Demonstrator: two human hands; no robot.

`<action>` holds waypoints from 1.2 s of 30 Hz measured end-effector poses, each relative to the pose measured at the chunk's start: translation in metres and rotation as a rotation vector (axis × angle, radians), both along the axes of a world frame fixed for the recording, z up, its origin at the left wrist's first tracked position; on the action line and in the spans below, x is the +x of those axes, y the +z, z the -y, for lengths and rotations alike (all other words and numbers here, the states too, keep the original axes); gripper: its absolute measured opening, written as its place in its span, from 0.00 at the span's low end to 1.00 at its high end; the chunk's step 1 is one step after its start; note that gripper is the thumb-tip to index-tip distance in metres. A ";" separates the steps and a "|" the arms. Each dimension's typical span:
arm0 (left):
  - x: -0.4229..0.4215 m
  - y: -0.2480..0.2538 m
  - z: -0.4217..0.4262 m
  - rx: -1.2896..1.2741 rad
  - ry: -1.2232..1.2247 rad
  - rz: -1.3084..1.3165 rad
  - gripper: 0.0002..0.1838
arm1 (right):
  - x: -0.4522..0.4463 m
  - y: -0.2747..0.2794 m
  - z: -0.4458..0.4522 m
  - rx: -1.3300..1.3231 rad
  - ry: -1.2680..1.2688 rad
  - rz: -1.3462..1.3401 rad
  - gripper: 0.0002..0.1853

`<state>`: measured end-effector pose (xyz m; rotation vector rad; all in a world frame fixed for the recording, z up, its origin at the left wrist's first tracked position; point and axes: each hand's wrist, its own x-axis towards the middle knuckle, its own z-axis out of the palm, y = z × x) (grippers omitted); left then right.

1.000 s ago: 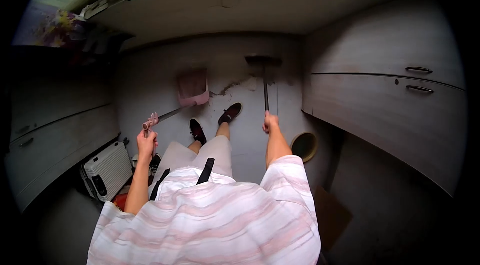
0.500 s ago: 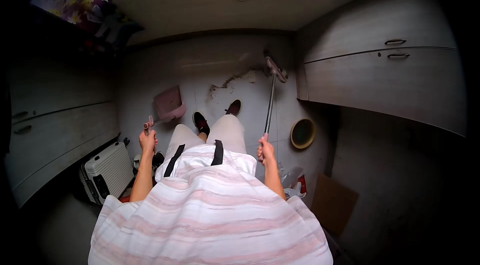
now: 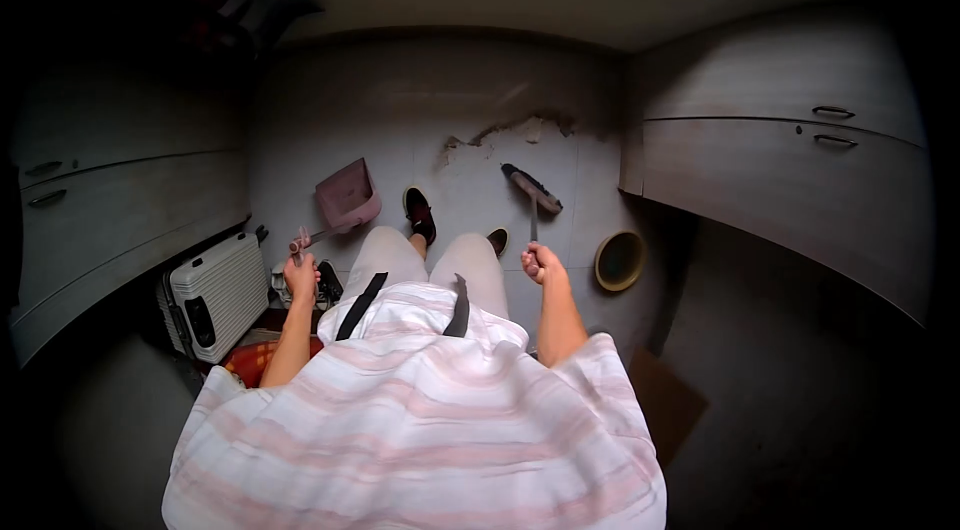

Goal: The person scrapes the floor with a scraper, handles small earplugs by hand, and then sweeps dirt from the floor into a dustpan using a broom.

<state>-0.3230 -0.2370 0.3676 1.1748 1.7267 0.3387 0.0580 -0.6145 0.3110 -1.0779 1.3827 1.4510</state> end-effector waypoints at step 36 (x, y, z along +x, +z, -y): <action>0.049 0.096 0.432 -0.019 0.703 0.085 0.05 | -0.092 0.030 -0.152 0.841 0.933 0.384 0.06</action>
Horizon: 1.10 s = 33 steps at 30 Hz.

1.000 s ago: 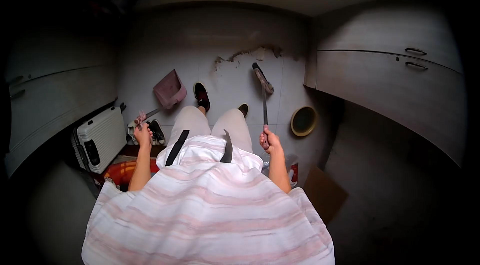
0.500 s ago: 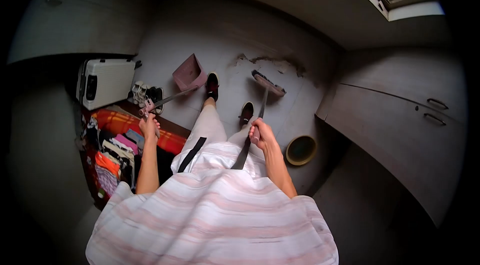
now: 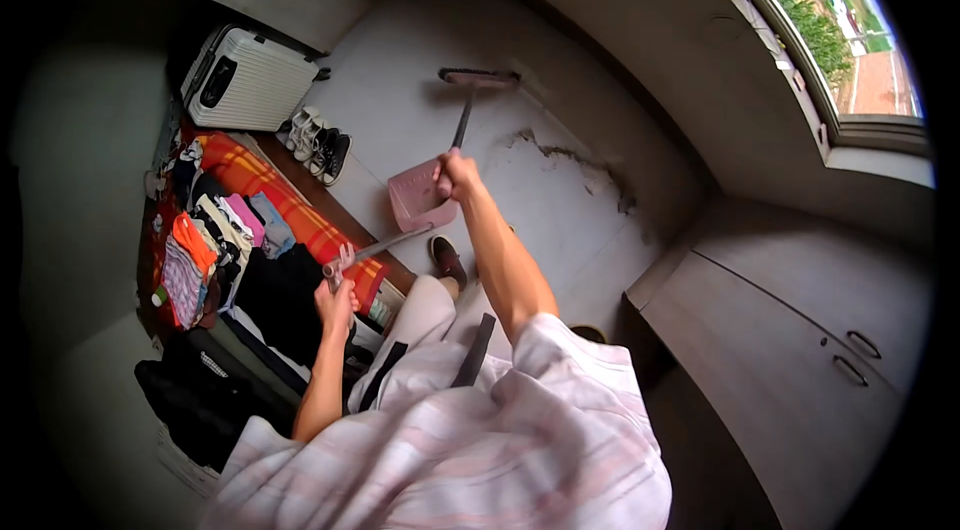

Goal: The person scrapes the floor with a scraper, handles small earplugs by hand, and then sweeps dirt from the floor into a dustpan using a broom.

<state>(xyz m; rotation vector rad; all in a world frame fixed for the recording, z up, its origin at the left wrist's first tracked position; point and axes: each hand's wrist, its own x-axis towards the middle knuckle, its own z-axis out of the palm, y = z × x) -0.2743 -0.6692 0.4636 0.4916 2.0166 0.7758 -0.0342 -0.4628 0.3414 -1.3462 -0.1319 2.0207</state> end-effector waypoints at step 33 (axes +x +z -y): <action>-0.160 -0.008 0.041 0.131 -0.119 0.142 0.06 | 0.067 0.030 0.319 -0.289 0.396 0.827 0.22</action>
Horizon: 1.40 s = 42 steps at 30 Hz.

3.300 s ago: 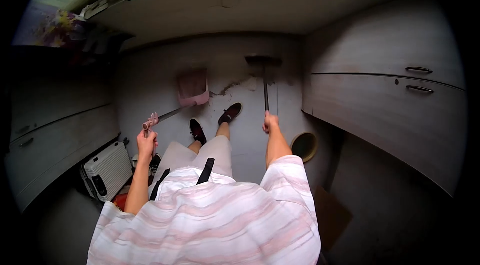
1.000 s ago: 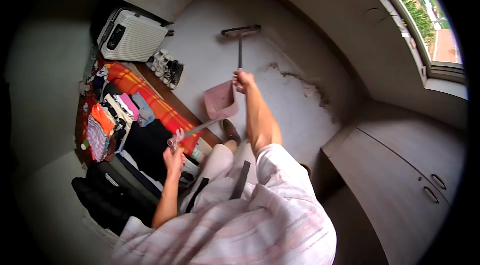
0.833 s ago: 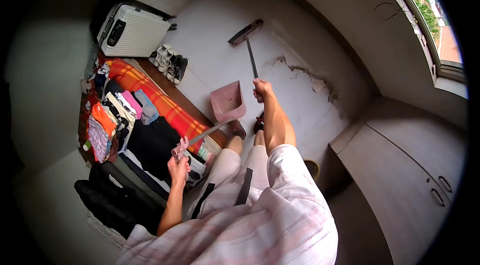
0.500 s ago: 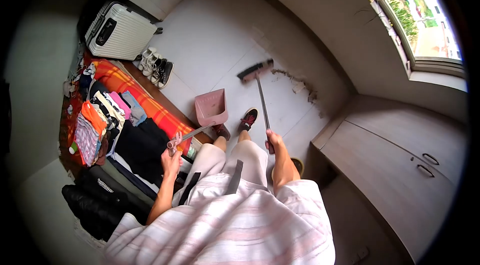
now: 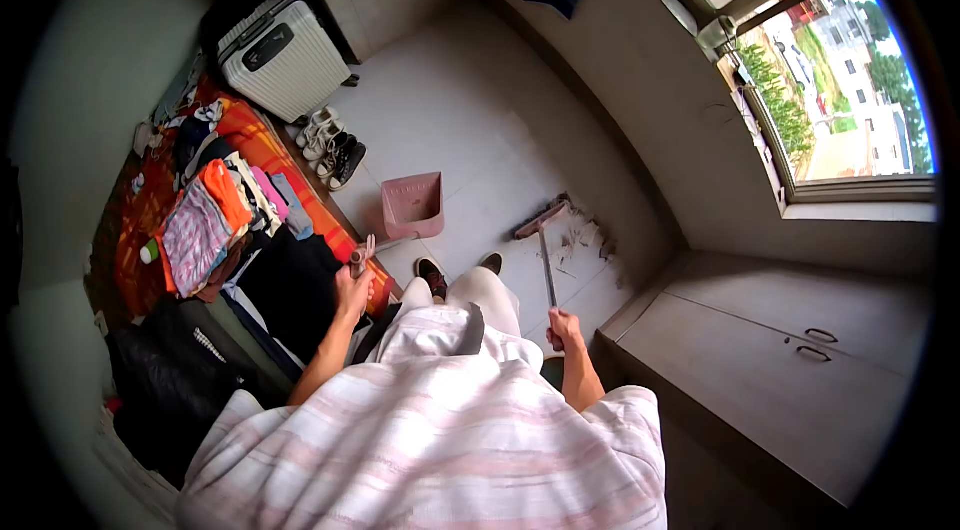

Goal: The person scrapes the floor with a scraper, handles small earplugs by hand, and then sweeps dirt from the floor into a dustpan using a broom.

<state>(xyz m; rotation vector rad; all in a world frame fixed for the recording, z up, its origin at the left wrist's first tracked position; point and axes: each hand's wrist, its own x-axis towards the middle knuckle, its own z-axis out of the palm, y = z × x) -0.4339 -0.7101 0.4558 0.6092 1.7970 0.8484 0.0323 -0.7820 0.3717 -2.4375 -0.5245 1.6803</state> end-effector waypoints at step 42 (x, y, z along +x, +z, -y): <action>-0.004 0.002 -0.001 -0.145 0.105 -0.075 0.07 | 0.029 -0.065 -0.047 -0.130 0.226 0.188 0.19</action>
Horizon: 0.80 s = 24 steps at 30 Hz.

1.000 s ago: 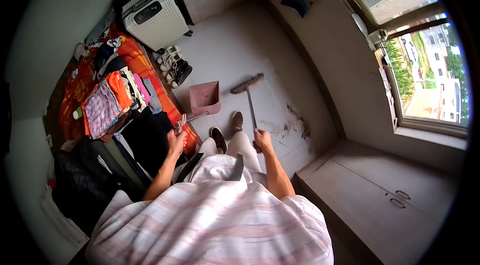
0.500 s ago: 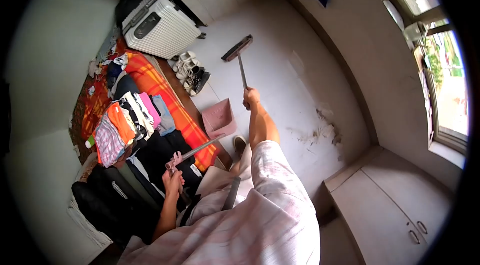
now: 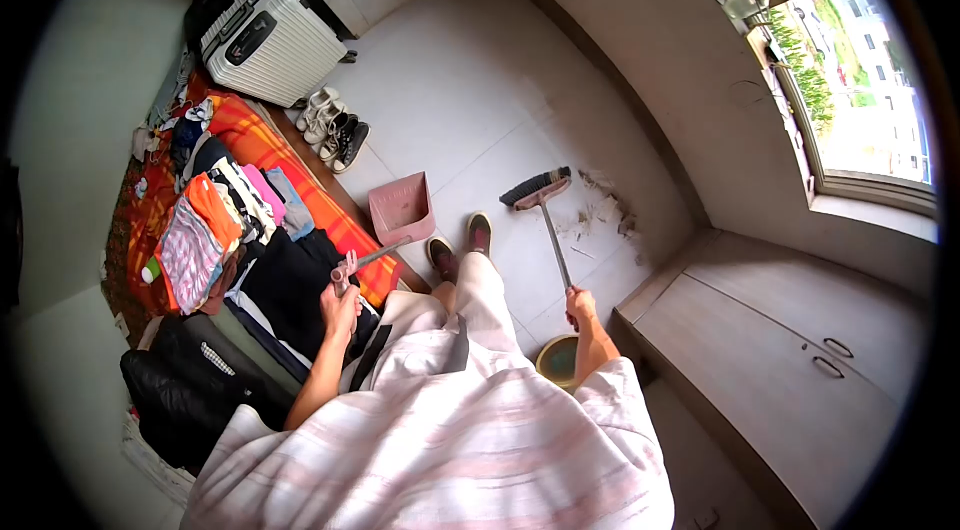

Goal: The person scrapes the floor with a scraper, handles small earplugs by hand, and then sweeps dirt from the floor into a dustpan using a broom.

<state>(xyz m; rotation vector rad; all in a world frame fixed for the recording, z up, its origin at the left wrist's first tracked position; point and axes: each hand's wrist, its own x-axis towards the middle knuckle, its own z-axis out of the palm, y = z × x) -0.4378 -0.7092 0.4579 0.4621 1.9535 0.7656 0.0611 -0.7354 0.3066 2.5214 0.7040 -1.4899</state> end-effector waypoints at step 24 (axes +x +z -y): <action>0.154 0.009 0.146 -0.070 0.265 -0.052 0.07 | 0.026 -0.098 -0.037 0.268 0.526 -0.196 0.22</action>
